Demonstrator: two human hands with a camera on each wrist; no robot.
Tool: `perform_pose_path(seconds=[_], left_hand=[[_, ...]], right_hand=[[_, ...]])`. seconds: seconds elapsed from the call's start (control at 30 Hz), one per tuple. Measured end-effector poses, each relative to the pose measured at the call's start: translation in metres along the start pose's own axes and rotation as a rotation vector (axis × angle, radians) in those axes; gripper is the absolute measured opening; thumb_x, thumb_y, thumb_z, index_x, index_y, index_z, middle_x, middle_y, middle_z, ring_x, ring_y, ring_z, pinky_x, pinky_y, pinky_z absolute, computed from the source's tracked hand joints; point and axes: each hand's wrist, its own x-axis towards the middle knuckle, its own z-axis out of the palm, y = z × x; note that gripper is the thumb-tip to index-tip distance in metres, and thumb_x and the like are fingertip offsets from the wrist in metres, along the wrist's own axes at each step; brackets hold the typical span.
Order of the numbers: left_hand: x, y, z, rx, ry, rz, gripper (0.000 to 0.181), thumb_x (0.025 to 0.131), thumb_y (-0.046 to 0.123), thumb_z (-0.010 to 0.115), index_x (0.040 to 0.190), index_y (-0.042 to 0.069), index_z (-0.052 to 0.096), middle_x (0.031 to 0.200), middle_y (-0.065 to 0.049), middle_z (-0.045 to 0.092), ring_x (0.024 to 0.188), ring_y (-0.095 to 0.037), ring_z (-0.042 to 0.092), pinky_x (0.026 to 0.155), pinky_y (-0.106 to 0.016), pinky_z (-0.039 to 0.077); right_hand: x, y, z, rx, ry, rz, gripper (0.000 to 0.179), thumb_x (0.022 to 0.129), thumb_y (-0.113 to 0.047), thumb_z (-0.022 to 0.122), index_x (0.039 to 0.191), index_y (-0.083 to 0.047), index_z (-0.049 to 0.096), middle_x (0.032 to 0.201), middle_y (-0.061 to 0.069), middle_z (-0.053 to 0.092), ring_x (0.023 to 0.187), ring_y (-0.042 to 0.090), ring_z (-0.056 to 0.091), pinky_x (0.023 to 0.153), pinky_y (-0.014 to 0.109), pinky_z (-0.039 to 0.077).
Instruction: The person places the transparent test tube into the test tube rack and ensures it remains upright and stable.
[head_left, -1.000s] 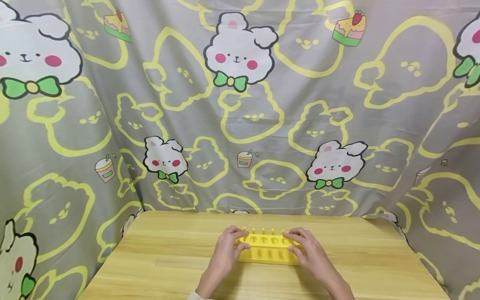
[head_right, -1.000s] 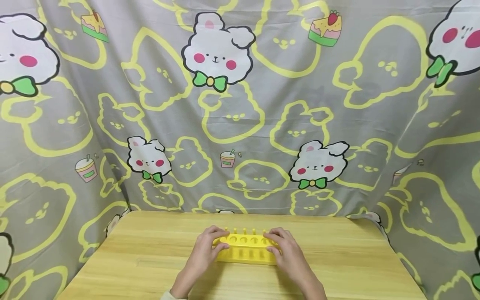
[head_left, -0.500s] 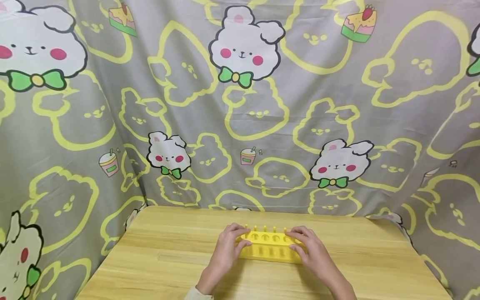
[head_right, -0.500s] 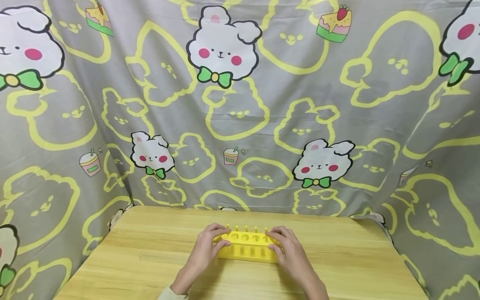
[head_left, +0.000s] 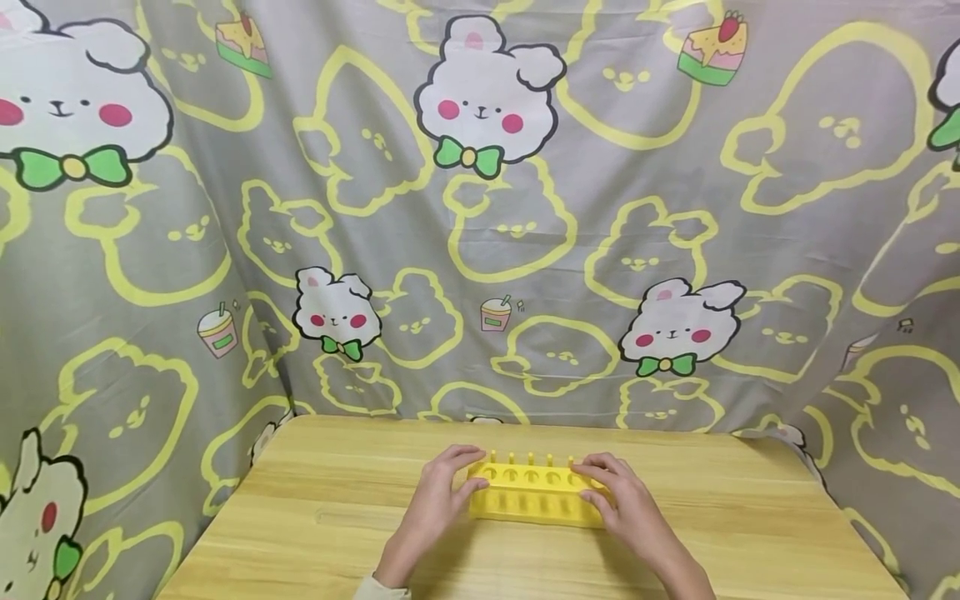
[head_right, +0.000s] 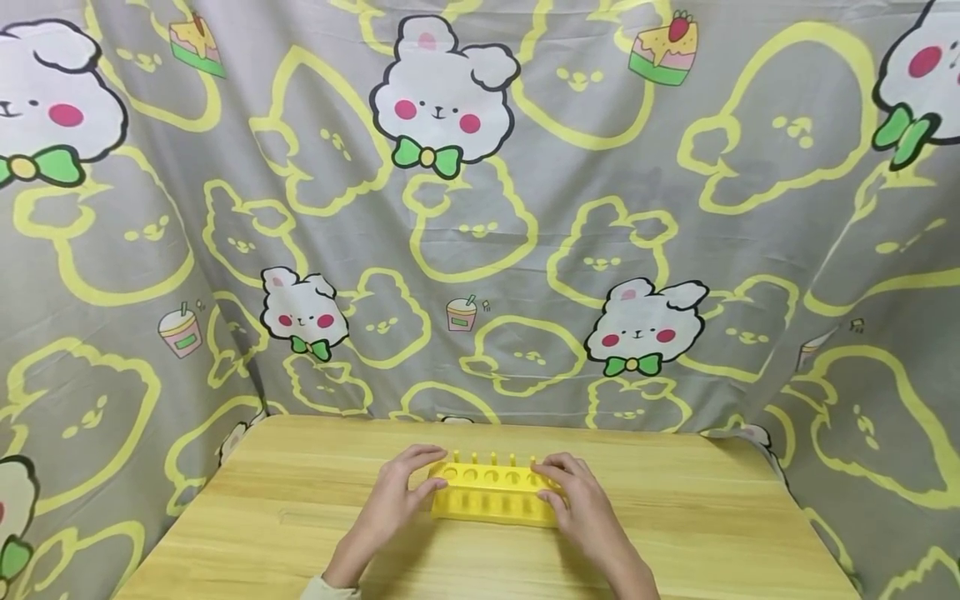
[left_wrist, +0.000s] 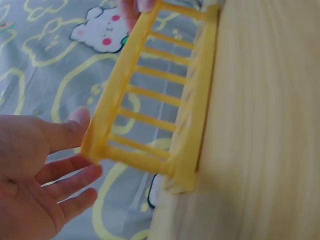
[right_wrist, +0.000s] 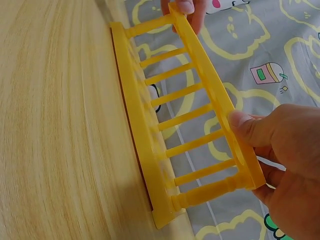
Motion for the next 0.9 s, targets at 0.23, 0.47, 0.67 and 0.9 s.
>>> perform_pose_path(seconds=[0.23,0.47,0.67,0.9], left_hand=[[-0.004,-0.010,-0.021,-0.049,-0.076,0.022,0.038,0.091,0.016,0.077,0.125,0.000,0.069,0.116,-0.014,0.071,0.104,-0.032,0.068,0.092,-0.050,0.057],[-0.008,-0.021,-0.045,-0.063,-0.242,-0.061,0.028,0.093,0.017,0.076,0.115,0.000,0.074,0.112,-0.013,0.073,0.101,-0.034,0.068,0.088,-0.054,0.057],[-0.012,-0.030,-0.062,-0.084,-0.320,-0.108,0.023,0.091,0.013,0.078,0.111,0.001,0.075,0.111,-0.016,0.073,0.100,-0.037,0.068,0.089,-0.056,0.056],[-0.016,-0.037,-0.078,-0.082,-0.387,-0.165,0.025,0.091,0.014,0.078,0.109,-0.003,0.075,0.107,-0.018,0.073,0.095,-0.034,0.066,0.084,-0.056,0.057]], right_hand=[[0.000,0.000,0.000,-0.006,-0.005,0.009,0.039,0.082,0.002,0.082,0.120,-0.005,0.074,0.117,0.001,0.066,0.112,0.022,0.060,0.089,0.044,0.058],[-0.001,0.000,0.001,-0.012,-0.004,0.007,0.040,0.082,0.002,0.082,0.120,-0.006,0.074,0.116,0.001,0.065,0.111,0.021,0.060,0.087,0.042,0.058],[-0.001,0.002,0.003,-0.024,0.013,-0.012,0.041,0.080,0.002,0.083,0.119,-0.007,0.075,0.116,-0.001,0.065,0.110,0.020,0.060,0.086,0.040,0.059],[0.000,0.004,0.004,-0.036,0.046,-0.062,0.043,0.077,0.004,0.085,0.118,-0.007,0.075,0.115,0.000,0.066,0.107,0.020,0.061,0.084,0.038,0.060]])
